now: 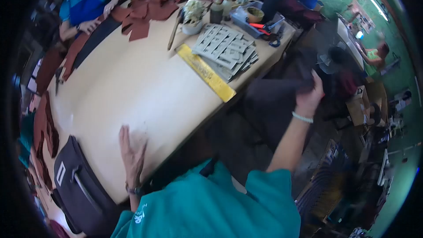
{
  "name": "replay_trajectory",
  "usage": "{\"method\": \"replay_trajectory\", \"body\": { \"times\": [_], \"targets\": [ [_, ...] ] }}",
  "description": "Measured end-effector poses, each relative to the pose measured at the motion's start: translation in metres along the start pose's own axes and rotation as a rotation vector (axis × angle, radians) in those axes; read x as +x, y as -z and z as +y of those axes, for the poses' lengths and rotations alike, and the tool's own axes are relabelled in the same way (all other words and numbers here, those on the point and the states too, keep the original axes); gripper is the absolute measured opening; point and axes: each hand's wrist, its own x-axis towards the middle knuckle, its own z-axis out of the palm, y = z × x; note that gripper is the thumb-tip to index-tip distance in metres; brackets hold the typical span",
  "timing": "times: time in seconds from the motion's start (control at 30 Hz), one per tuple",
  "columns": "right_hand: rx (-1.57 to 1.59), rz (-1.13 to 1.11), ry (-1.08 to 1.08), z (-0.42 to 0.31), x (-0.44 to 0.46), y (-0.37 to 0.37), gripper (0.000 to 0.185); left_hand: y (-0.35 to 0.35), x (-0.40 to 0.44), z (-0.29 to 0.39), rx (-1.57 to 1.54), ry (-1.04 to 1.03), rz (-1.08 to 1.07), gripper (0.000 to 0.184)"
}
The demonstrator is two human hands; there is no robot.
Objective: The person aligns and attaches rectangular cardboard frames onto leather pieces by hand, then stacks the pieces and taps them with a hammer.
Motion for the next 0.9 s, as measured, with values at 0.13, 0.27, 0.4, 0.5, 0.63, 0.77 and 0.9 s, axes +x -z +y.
{"method": "replay_trajectory", "body": {
  "times": [0.13,0.27,0.4,0.5,0.63,0.77,0.9],
  "targets": [
    [-0.234,-0.319,-0.289,0.108,-0.004,-0.146,0.021,-0.015,0.016,0.047,-0.431,-0.171,-0.133,0.096],
    [-0.789,-1.051,-0.193,0.228,-0.051,-0.225,0.02,-0.024,0.02,0.065,-0.827,-0.048,-0.098,0.094],
    [-0.607,-1.341,-0.213,0.267,-0.116,-0.269,0.04,-0.019,0.003,0.022,-1.26,0.326,0.301,0.04],
    [-1.155,-1.217,0.204,0.276,-0.156,-0.247,0.051,0.008,-0.024,0.004,-1.457,0.531,0.505,0.04],
    [-1.658,-1.031,0.226,0.296,-0.161,-0.197,0.064,0.036,-0.081,-0.016,-1.159,0.616,0.584,0.04],
    [-1.727,-1.223,0.116,0.297,-0.156,-0.188,0.073,0.065,-0.139,-0.02,-0.643,0.882,0.42,0.047],
    [-1.64,-1.37,0.156,0.298,-0.157,-0.189,0.078,0.077,-0.132,-0.003,0.375,0.419,0.753,0.062]
  ]
}}
